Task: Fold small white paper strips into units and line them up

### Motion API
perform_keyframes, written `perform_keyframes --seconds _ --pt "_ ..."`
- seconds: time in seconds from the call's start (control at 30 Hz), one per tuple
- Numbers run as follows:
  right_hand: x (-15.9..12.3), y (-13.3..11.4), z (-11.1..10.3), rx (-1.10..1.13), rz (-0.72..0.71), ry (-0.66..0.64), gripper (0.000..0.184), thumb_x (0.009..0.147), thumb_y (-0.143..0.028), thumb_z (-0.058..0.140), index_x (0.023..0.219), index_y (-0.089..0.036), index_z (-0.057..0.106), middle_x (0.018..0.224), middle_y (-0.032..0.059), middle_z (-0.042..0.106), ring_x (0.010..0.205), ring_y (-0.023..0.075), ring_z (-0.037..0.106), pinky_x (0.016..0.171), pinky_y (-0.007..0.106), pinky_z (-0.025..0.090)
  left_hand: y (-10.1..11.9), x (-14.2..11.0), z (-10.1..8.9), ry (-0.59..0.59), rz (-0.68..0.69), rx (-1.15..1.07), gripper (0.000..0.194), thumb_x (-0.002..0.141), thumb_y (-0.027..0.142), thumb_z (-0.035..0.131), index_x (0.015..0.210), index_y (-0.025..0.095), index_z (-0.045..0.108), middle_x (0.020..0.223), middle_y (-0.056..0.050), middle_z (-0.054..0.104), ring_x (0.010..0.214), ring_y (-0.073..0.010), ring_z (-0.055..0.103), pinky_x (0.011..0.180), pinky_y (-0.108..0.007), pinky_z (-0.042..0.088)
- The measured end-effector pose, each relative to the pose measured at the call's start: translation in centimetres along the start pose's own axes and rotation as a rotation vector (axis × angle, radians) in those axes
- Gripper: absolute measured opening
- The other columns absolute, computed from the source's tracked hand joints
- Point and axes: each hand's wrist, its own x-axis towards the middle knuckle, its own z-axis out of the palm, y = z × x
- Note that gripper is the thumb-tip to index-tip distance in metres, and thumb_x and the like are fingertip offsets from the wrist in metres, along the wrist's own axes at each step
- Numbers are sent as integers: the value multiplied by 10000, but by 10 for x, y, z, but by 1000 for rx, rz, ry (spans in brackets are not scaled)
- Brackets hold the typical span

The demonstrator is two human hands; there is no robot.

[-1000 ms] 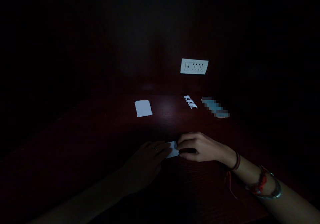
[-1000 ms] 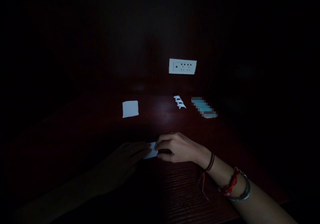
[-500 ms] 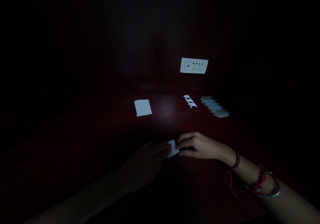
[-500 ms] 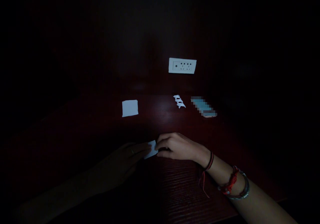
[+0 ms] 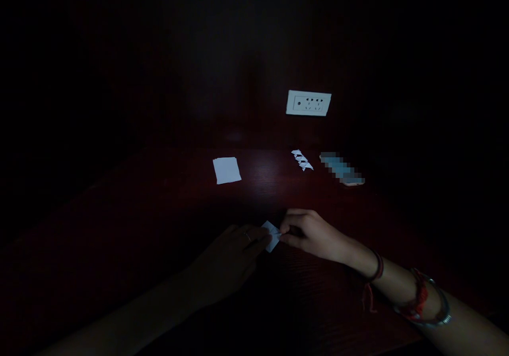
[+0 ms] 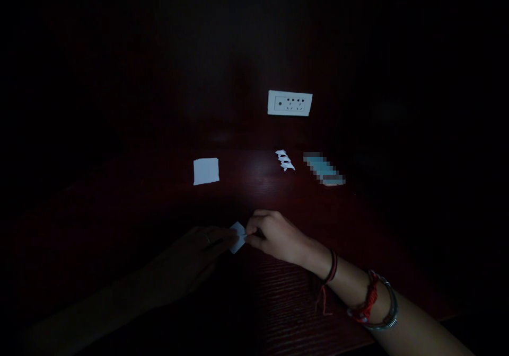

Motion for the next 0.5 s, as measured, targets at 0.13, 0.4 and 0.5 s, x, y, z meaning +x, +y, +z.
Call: perform_keyframes --seconds 0.13,0.4,0.5 --pt "0 -1 2 33 13 21 101 749 -145 515 796 -159 603 758 5 539 651 80 495 590 181 389 1 3 -6 -43 9 -14 494 748 47 414 1216 197 368 1216 -46 435 1034 -209 434 829 -360 366" --pt "-1 -1 2 2 -33 18 151 753 -119 486 814 -158 619 756 7 546 648 76 501 590 174 392 1 2 -5 -32 -12 -27 494 751 55 406 1216 217 367 1233 -40 416 1024 -219 432 817 -379 364" --pt "-2 0 1 -80 -132 -48 161 773 -121 458 815 -157 610 797 16 543 687 84 502 626 183 393 1 1 -2 -6 -14 -34 473 762 61 392 1208 215 369 1227 -35 421 1022 -217 428 821 -381 352"
